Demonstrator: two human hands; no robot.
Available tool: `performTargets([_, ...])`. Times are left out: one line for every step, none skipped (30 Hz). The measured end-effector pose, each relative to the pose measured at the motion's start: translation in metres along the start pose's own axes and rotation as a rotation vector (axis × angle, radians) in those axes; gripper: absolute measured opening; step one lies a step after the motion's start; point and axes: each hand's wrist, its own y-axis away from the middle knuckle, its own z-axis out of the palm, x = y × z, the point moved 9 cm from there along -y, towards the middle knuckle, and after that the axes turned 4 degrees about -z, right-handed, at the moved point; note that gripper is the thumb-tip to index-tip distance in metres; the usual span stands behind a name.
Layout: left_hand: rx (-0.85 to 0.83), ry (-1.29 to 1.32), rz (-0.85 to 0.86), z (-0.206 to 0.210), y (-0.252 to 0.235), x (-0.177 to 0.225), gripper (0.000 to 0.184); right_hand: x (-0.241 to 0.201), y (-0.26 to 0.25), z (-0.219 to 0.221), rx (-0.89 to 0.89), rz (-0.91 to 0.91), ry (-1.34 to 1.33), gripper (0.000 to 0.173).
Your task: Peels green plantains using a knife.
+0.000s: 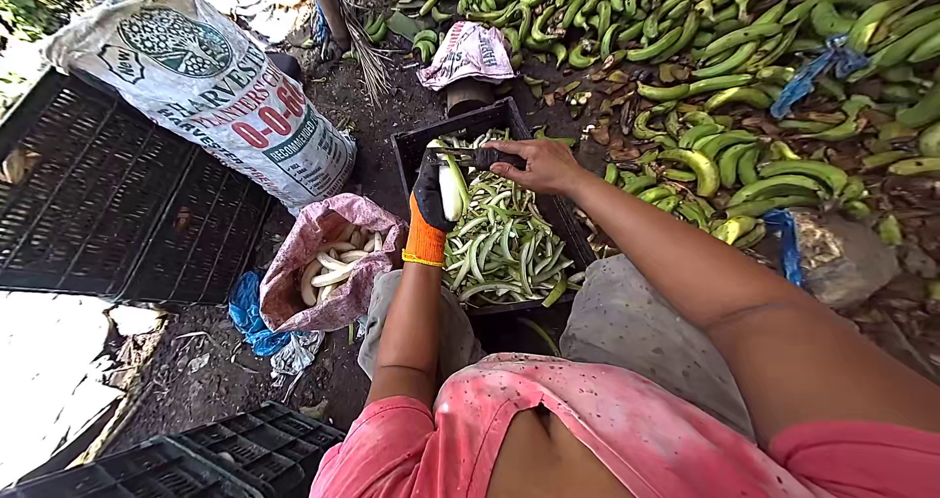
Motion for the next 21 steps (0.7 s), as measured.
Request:
performTargets([-0.046,0.012,-0.013,0.003,-0.007,0.001,0.032,0.003,-0.002,-0.004,-0.005,0.009,-0.042,0.054])
performTargets([-0.082,-0.033,-0.047,0.006,-0.008,0.004,0.033,0.006,-0.004,-0.007,-0.004,0.013,-0.081,0.053])
performTargets([-0.118,-0.116,-0.094,0.009,-0.006,0.006,0.04,0.011,-0.007,-0.009,-0.009,0.017,-0.122,0.053])
performTargets([-0.175,-0.188,-0.146,0.014,-0.001,0.007,0.053,0.018,-0.011,-0.009,-0.025,0.02,-0.173,0.053])
performTargets([-0.255,-0.211,-0.19,0.021,-0.003,0.006,0.067,0.025,-0.016,-0.009,-0.058,0.023,-0.235,0.051])
performTargets([-0.322,-0.209,-0.219,0.027,-0.003,0.005,0.077,0.034,-0.019,-0.007,-0.099,0.033,-0.292,0.048])
performTargets([-0.366,-0.206,-0.237,0.03,-0.003,0.004,0.081,0.043,-0.02,-0.005,-0.133,0.051,-0.324,0.047])
performTargets([-0.388,-0.194,-0.245,0.028,-0.001,0.004,0.081,0.049,-0.02,-0.006,-0.137,0.073,-0.323,0.047])
performTargets([-0.36,-0.184,-0.238,0.023,0.001,0.006,0.076,0.052,-0.018,-0.009,-0.11,0.086,-0.31,0.048])
performTargets([-0.282,-0.161,-0.236,0.015,0.004,0.007,0.067,0.049,-0.016,-0.014,-0.056,0.072,-0.302,0.049])
performTargets([-0.209,-0.091,-0.237,0.008,0.002,0.005,0.058,0.041,-0.011,-0.018,0.011,0.032,-0.296,0.05])
performTargets([-0.14,0.033,-0.235,0.002,-0.007,0.002,0.045,0.028,-0.005,-0.02,0.069,-0.035,-0.286,0.05])
performTargets([-0.069,0.209,-0.234,-0.004,-0.017,-0.004,0.034,0.014,0.0,-0.02,0.116,-0.119,-0.248,0.051])
performTargets([-0.001,0.378,-0.235,-0.009,-0.023,-0.01,0.039,0.0,0.007,-0.016,0.135,-0.19,-0.195,0.051])
performTargets([0.053,0.51,-0.244,-0.013,-0.027,-0.016,0.045,-0.011,0.012,-0.009,0.133,-0.254,-0.122,0.052])
performTargets([0.11,0.616,-0.263,-0.017,-0.03,-0.023,0.051,-0.02,0.017,-0.002,0.118,-0.301,-0.041,0.053])
performTargets([0.174,0.698,-0.292,-0.02,-0.031,-0.028,0.055,-0.026,0.02,0.006,0.1,-0.325,0.023,0.053])
performTargets([0.228,0.738,-0.305,-0.023,-0.03,-0.032,0.058,-0.03,0.022,0.011,0.086,-0.334,0.063,0.052])
performTargets([0.264,0.734,-0.282,-0.025,-0.028,-0.033,0.058,-0.032,0.022,0.015,0.085,-0.335,0.087,0.052])
performTargets([0.287,0.679,-0.233,-0.027,-0.027,-0.031,0.057,-0.033,0.02,0.017,0.086,-0.324,0.092,0.052])
performTargets([0.296,0.55,-0.149,-0.031,-0.026,-0.025,0.052,-0.032,0.016,0.018,0.09,-0.308,0.083,0.052])
